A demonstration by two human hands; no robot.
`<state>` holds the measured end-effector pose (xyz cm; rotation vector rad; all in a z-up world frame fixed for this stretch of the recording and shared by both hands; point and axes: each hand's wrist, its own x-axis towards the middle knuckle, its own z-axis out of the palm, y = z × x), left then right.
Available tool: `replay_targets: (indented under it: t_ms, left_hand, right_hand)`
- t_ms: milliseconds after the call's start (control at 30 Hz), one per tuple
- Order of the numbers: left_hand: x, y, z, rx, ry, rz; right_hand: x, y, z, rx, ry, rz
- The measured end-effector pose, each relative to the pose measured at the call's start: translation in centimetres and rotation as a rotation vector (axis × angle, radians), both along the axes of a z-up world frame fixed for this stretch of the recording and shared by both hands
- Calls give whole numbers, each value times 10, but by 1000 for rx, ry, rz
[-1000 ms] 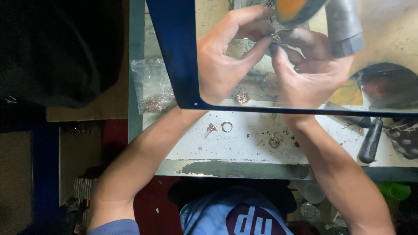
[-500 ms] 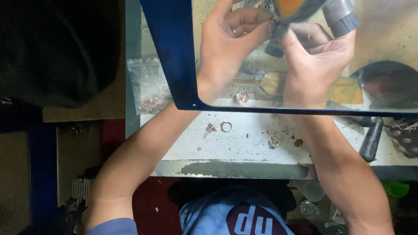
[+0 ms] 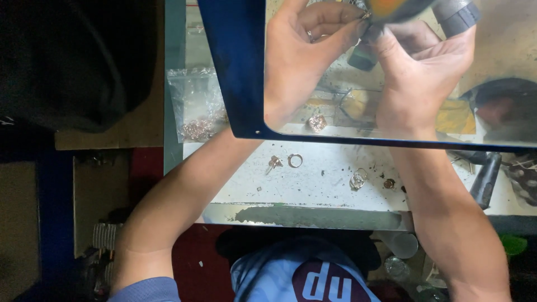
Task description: Polishing a small metal jewelry component using a bench-mounted rotary polishing machine with a protective shield.
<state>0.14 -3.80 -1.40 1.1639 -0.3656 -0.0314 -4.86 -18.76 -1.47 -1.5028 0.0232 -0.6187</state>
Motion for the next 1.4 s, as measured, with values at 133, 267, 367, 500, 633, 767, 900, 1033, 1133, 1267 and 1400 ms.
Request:
replay_targets:
  t_ms: [133,267,367,500,633,767,900,1033,1133,1267,1400]
  left_hand:
    - [0,4,7,23,-46,-9]
    - [-1,14,21,73,-91,-70]
    - [-2,14,20,83,-148,-56]
    - [-14,20,30,140,-193,-51]
    - [-28,24,26,318,-355,16]
    - [-24,34,27,430,-595,31]
    - [-27,33,31,419,-543,-4]
    - [-27,25,29,365,-347,-2]
    - [-21,2,28,157,-108,40]
    - [-6,-8,1,12,-44,-5]
    - [-4,-11,-4,-7,-60,29]
  right_hand:
    - [1,4,5,-14,-5,13]
    - [2,6,4,25,-11,4]
    - [-2,9,3,81,16,-8]
    - [-13,8,-7,-43,-70,-161]
    - [-28,15,2,-253,-243,-252]
    - [-27,16,-10,-122,-303,-279]
    - [-28,14,-10,-217,-294,-244]
    - [-21,8,-6,-134,-148,-160]
    - [-15,6,-9,86,32,-150]
    - [-7,2,-8,136,85,-162]
    - [-6,-3,-9,137,69,-98]
